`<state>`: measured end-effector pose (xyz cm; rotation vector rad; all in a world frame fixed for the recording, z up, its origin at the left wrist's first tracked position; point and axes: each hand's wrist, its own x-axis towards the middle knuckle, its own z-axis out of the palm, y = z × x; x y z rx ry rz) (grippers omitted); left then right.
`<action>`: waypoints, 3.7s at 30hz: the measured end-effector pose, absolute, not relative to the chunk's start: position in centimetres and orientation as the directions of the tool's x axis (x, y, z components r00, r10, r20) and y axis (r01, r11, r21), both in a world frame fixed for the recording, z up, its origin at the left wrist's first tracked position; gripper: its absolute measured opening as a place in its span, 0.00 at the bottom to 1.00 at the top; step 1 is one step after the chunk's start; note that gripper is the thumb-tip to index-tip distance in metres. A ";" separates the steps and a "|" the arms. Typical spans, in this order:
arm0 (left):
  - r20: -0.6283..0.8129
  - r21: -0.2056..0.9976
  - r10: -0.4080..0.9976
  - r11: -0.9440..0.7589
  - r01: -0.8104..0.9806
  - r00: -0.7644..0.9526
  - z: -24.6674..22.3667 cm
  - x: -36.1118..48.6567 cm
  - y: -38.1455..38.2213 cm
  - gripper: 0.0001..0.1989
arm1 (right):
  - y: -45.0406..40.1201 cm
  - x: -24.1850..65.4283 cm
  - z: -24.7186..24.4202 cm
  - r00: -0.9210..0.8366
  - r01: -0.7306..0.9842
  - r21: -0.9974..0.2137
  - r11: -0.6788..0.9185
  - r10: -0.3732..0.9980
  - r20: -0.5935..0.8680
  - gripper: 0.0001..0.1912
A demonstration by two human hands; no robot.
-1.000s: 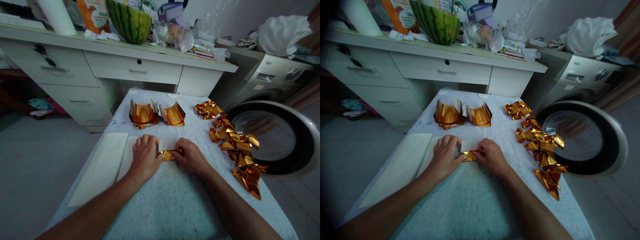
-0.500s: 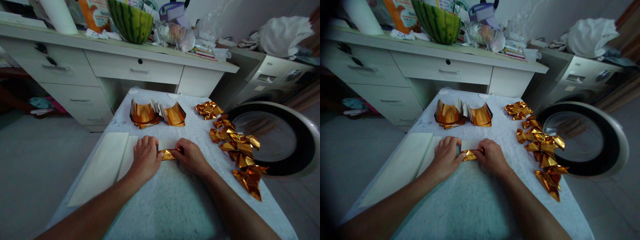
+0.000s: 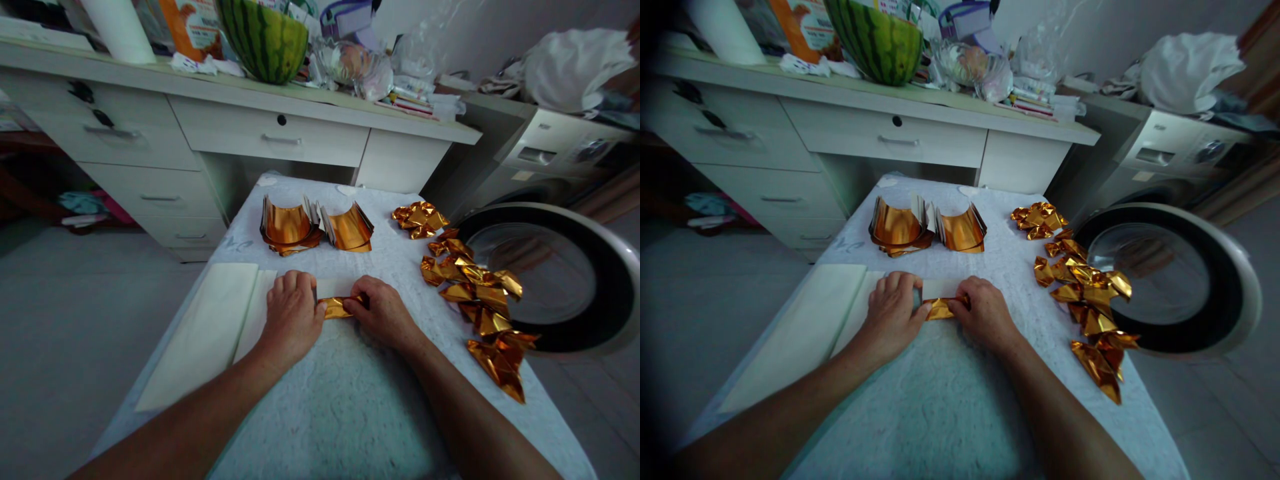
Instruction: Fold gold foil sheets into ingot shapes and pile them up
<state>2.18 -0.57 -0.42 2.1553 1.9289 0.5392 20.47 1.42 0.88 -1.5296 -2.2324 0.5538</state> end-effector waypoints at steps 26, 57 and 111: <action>0.136 0.372 0.987 -0.129 0.919 0.083 -0.2 2.3 -0.6 0.10 | 1.4 20.1 0.8 -0.299 0.800 -0.531 0.279 0.953 0.049 0.10; 0.207 0.460 0.964 -0.247 0.853 0.167 -0.8 2.0 -0.7 0.11 | 1.3 20.1 0.4 -0.295 0.782 -0.549 0.297 0.951 0.094 0.11; 0.307 0.409 0.945 -0.237 0.881 0.111 -1.2 2.3 -0.8 0.15 | 1.3 19.8 0.2 -0.243 0.807 -0.532 0.258 0.965 0.100 0.09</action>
